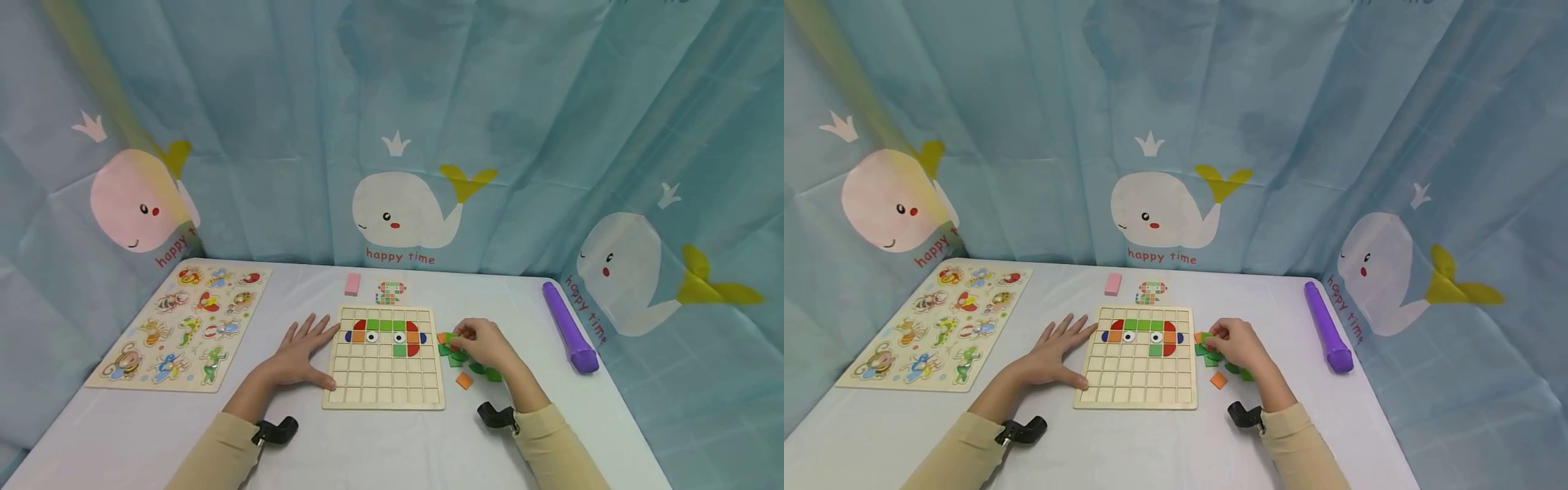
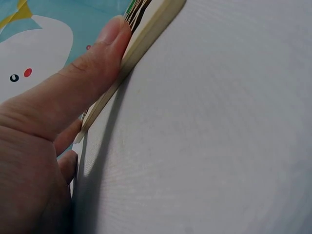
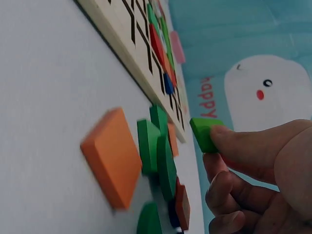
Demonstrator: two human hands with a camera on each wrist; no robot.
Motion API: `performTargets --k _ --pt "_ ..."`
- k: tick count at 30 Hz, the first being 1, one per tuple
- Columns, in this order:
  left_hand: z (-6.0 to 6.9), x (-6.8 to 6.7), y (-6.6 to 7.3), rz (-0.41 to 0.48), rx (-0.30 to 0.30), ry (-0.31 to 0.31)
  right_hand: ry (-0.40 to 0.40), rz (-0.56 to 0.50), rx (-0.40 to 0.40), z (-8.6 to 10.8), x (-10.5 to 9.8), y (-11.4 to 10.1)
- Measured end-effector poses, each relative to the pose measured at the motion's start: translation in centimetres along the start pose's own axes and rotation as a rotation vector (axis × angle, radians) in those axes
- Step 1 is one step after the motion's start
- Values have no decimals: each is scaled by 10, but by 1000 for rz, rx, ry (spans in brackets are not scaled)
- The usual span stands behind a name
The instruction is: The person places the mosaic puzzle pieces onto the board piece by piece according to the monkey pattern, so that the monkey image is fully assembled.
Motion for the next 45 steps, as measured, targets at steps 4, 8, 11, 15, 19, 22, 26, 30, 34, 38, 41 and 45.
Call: performTargets --k 4,8,11,15,19,22,26,30,34,38,41,45 --pt "0 -1 1 2 1 7 5 -26 -38 -5 10 -9" --pt "0 0 3 6 8 -1 19 -46 -75 -8 20 -20" --pt "1 0 3 3 9 -2 15 -57 -109 -12 27 -29" --pt "1 -1 2 0 7 6 -9 -75 -163 -17 37 -41" --pt "0 -1 2 -8 1 -1 -36 -71 -208 -19 45 -52" --pt "0 0 1 -8 1 2 -61 -65 -236 -22 53 -59" --pt "0 0 0 -1 11 13 -83 -59 -279 -26 65 -68" --pt "1 0 1 -6 8 7 -87 -51 -306 -29 76 -76" --pt "0 0 2 -11 8 2 -83 -37 -314 -32 85 -85" --pt "0 0 2 -8 2 2 -78 -8 -316 -35 94 -89" --pt "0 0 1 -1 0 -5 -75 26 -308 -37 99 -91" --pt "-1 0 -1 -3 1 -5 -80 59 -302 -38 104 -94"
Point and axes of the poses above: each hand's wrist, its own z-axis away from the middle knuckle, its own x-axis out of the palm, y = z × x, the point moved 1 cm from there along -z, towards the middle knuckle, and after that the axes turned 7 degrees about -x, right-handed, at the moved point
